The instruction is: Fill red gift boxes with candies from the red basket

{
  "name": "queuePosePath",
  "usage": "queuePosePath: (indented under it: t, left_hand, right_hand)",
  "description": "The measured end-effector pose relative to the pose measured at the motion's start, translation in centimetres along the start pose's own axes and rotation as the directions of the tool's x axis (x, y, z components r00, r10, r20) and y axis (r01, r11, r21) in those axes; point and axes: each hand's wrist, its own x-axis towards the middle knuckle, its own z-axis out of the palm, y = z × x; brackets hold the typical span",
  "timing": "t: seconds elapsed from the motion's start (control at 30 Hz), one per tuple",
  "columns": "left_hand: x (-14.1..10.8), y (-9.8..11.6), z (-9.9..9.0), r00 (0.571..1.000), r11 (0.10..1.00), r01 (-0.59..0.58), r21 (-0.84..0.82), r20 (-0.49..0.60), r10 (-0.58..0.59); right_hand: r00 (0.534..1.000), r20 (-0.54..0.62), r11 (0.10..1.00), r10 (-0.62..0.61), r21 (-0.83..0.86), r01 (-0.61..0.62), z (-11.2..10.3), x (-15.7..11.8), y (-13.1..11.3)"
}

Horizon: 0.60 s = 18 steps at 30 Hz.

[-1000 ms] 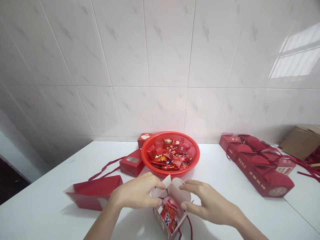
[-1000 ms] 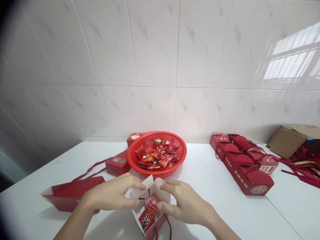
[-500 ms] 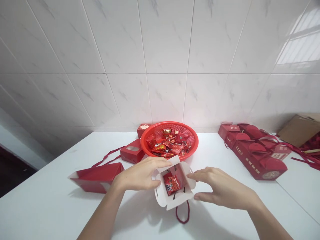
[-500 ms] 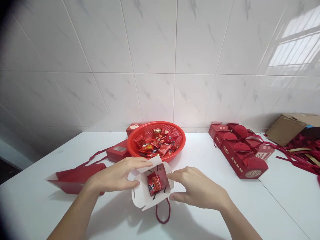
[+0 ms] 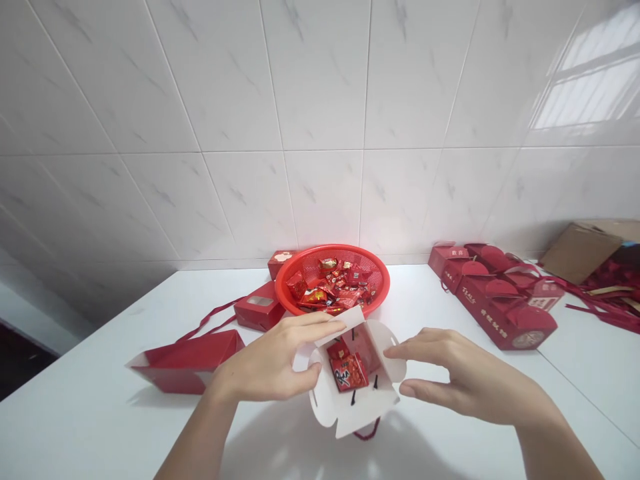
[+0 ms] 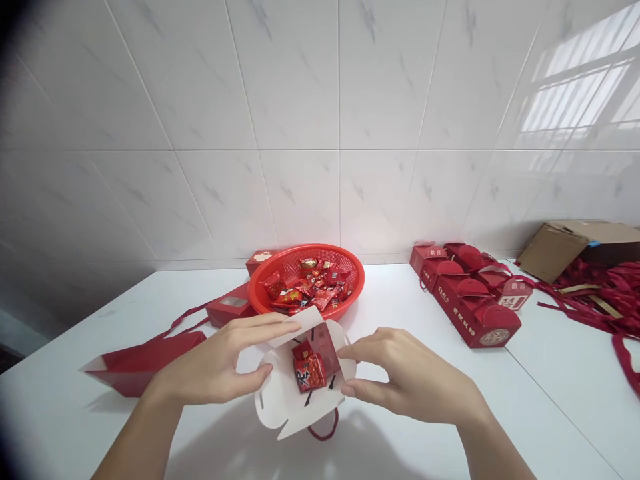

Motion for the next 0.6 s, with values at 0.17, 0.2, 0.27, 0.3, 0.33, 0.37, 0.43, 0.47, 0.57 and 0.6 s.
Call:
queuePosePath:
  t: [0.17, 0.2, 0.27, 0.3, 0.33, 0.37, 0.43, 0.47, 0.57, 0.6]
  left_hand:
    - [1.8, -1.7, 1.1, 0.992, 0.997, 0.038, -0.061, 0.127, -0.03]
    - [2.0, -1.9, 1.2, 0.987, 0.996, 0.043, -0.074, 0.157, -0.031]
    - [2.3, -1.9, 1.3, 0.981, 0.994, 0.04, -0.097, 0.191, -0.021]
    - [2.3, -1.8, 1.3, 0.981, 0.994, 0.033, -0.107, 0.192, -0.012]
    - [2.4, -1.7, 1.2, 0.982, 0.993, 0.022, -0.12, 0.191, 0.001]
    - [2.4, -1.5, 1.1, 0.982, 0.99, 0.009, -0.14, 0.19, 0.018]
    - [2.5, -1.2, 1.0, 0.979, 0.98, -0.006, -0.199, 0.199, 0.046]
    - [2.5, -1.1, 1.1, 0.976, 0.973, -0.004, -0.232, 0.21, 0.054]
    - [2.8, -1.1, 1.8, 0.96, 0.956, 0.01, -0.292, 0.272, 0.073]
    - [2.9, -1.2, 2.2, 0.952, 0.956, 0.015, -0.292, 0.297, 0.076]
  right_hand:
    - [0.99, 0.105, 0.995, 0.097, -0.037, -0.094, 0.9, 1.1, 1.1]
    - [0.986, 0.12, 0.993, 0.112, -0.055, -0.106, 1.2, 1.3, 1.3]
    - [0.983, 0.134, 0.989, 0.128, -0.087, -0.117, 1.5, 1.6, 1.6]
    - [0.982, 0.136, 0.988, 0.129, -0.097, -0.116, 1.6, 1.6, 1.6]
    - [0.983, 0.137, 0.988, 0.126, -0.104, -0.112, 1.7, 1.6, 1.6]
    - [0.983, 0.138, 0.988, 0.121, -0.11, -0.107, 1.7, 1.6, 1.6]
    - [0.985, 0.137, 0.988, 0.107, -0.127, -0.09, 1.8, 1.6, 1.4]
    - [0.986, 0.13, 0.986, 0.105, -0.143, -0.086, 1.9, 1.8, 1.4]
    - [0.987, 0.073, 0.961, 0.144, -0.248, -0.122, 2.8, 2.5, 1.3]
    - [0.985, 0.048, 0.945, 0.163, -0.295, -0.142, 3.2, 2.8, 1.3]
